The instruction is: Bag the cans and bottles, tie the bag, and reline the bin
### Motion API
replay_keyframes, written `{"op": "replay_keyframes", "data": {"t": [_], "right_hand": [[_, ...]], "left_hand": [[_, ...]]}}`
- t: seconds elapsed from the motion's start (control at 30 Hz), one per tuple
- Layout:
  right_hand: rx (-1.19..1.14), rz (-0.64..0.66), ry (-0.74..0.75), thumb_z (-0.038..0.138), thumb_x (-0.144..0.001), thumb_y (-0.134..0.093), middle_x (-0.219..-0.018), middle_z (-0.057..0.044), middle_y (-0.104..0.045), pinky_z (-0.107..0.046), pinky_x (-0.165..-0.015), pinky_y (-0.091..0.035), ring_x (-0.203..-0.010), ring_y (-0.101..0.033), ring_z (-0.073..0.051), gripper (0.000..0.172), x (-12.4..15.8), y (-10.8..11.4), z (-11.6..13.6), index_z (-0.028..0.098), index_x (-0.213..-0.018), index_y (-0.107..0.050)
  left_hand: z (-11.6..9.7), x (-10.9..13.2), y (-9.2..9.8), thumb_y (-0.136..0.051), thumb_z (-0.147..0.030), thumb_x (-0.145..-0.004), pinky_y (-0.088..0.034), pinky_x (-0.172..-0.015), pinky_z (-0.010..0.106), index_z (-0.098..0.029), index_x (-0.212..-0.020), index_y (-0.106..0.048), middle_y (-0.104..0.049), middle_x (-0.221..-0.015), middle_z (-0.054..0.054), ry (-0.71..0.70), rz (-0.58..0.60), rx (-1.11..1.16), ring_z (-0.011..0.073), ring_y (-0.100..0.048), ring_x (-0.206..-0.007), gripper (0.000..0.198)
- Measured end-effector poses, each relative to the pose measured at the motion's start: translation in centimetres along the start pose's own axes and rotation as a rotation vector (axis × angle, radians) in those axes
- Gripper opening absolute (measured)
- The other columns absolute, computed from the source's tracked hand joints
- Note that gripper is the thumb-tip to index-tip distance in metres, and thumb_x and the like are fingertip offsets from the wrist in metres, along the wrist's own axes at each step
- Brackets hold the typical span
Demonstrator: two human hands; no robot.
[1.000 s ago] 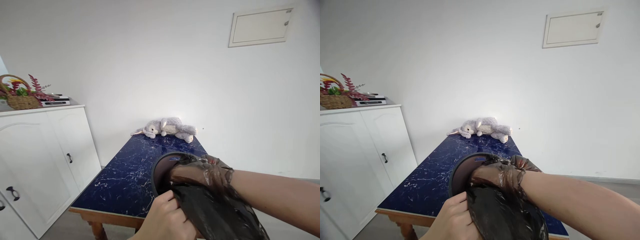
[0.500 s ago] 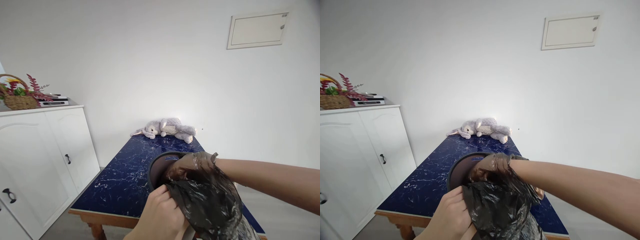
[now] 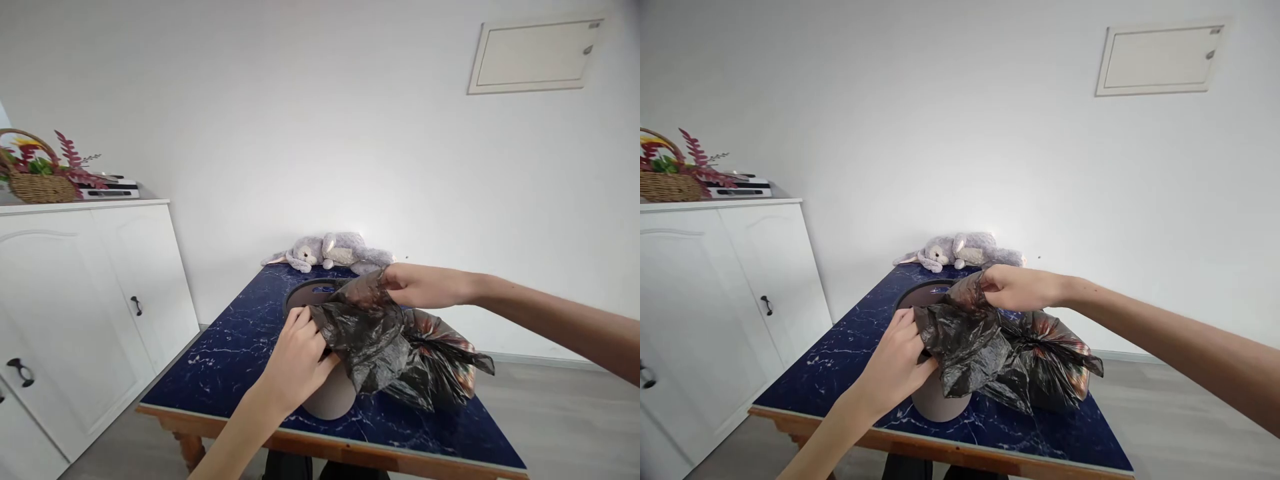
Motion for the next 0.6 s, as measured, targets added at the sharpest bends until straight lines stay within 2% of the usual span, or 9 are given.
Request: {"op": "replay_keyframes", "data": {"t": [0.07,0.2,0.23,0.27,0.3,0.37,0.43,0.5,0.6], "right_hand": [[-0.187,-0.039,-0.062,0.019,-0.092,-0.055,-0.096,-0.003,-0.079,-0.035,-0.086,-0.061,-0.088,-0.071,-0.02,0.02,-0.1,-0.2,-0.6,0.019,-0.093,-0.076],[-0.638,-0.188,-0.181,0.028,-0.097,-0.065,-0.108,-0.008,-0.079,-0.045,-0.102,-0.063,-0.101,-0.075,-0.024,0.015,-0.7,-0.9,-1.3,0.021,-0.107,-0.074],[-0.744,-0.199,-0.178,0.029,-0.099,-0.064,-0.112,-0.009,-0.079,-0.046,-0.107,-0.061,-0.106,-0.075,-0.024,0.017,-1.1,-1.3,-1.1,0.021,-0.111,-0.072],[-0.831,-0.201,-0.162,0.028,-0.101,-0.062,-0.115,-0.01,-0.078,-0.046,-0.112,-0.058,-0.111,-0.074,-0.024,0.018,-1.6,-1.6,-0.7,0.02,-0.113,-0.071],[-0.893,-0.198,-0.142,0.026,-0.102,-0.06,-0.119,-0.011,-0.077,-0.045,-0.116,-0.055,-0.115,-0.073,-0.023,0.018,-2.1,-1.8,-0.2,0.019,-0.115,-0.071],[-0.927,-0.187,-0.11,0.02,-0.101,-0.058,-0.127,-0.012,-0.074,-0.043,-0.12,-0.052,-0.121,-0.071,-0.023,0.021,-3.4,-2.1,0.5,0.017,-0.118,-0.07],[-0.817,-0.166,-0.078,0.021,-0.103,-0.055,-0.133,-0.011,-0.072,-0.044,-0.117,-0.054,-0.123,-0.07,-0.023,0.026,-4.8,-2.2,1.0,0.018,-0.124,-0.07],[-0.547,-0.174,-0.021,0.024,-0.104,-0.052,-0.135,-0.009,-0.072,-0.045,-0.11,-0.058,-0.12,-0.07,-0.024,0.03,-6.1,-1.8,1.1,0.021,-0.127,-0.07],[0.026,-0.313,0.032,0.03,-0.103,-0.052,-0.123,-0.012,-0.076,-0.051,-0.102,-0.058,-0.11,-0.072,-0.029,0.029,-7.4,-0.7,0.3,0.02,-0.118,-0.075]], "left_hand": [[0.0,0.5,1.3,-0.07,-0.02,-0.084,-0.05,-0.093,0.047,-0.023,-0.1,-0.059,-0.068,-0.106,0.009,0.022,-0.119,0.022,0.0294,-0.061,-0.104,0.02],[-2.0,3.5,6.7,-0.069,-0.019,-0.065,-0.053,-0.081,0.046,-0.023,-0.102,-0.049,-0.049,-0.106,0.009,-0.063,-0.654,0.058,0.0286,-0.055,-0.098,0.043],[-2.9,4.1,7.6,-0.066,-0.017,-0.063,-0.053,-0.082,0.046,-0.023,-0.102,-0.049,-0.048,-0.108,0.009,-0.107,-0.739,0.059,0.0286,-0.055,-0.1,0.043],[-3.8,4.1,8.0,-0.064,-0.016,-0.063,-0.053,-0.084,0.047,-0.023,-0.103,-0.05,-0.05,-0.111,0.01,-0.157,-0.754,0.055,0.029,-0.056,-0.102,0.043],[-4.8,3.5,8.0,-0.062,-0.016,-0.064,-0.053,-0.087,0.048,-0.022,-0.104,-0.052,-0.054,-0.114,0.011,-0.214,-0.69,0.052,0.0295,-0.058,-0.107,0.041],[-6.9,1.5,6.8,-0.059,-0.016,-0.073,-0.053,-0.096,0.047,-0.022,-0.106,-0.055,-0.064,-0.116,0.01,-0.357,-0.433,0.047,0.0279,-0.062,-0.112,0.034],[-8.0,0.0,5.6,-0.058,-0.016,-0.084,-0.053,-0.101,0.045,-0.02,-0.108,-0.058,-0.072,-0.109,0.007,-0.464,-0.207,0.027,0.023,-0.067,-0.104,0.024],[-7.4,-1.1,5.2,-0.056,-0.017,-0.093,-0.054,-0.094,0.041,-0.019,-0.108,-0.061,-0.075,-0.098,0.004,-0.471,-0.112,-0.014,0.0183,-0.069,-0.087,0.015],[-4.3,-1.7,5.0,-0.053,-0.016,-0.1,-0.051,-0.071,0.034,-0.018,-0.099,-0.064,-0.073,-0.082,0.001,-0.391,-0.096,-0.138,0.0145,-0.063,-0.066,0.011]]}}
Point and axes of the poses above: each hand's wrist, its own x-axis away from the middle knuckle, its own y-axis out of the back of the hand, z = x × y, the point moved 9 cm from there along -x, towards the middle knuckle
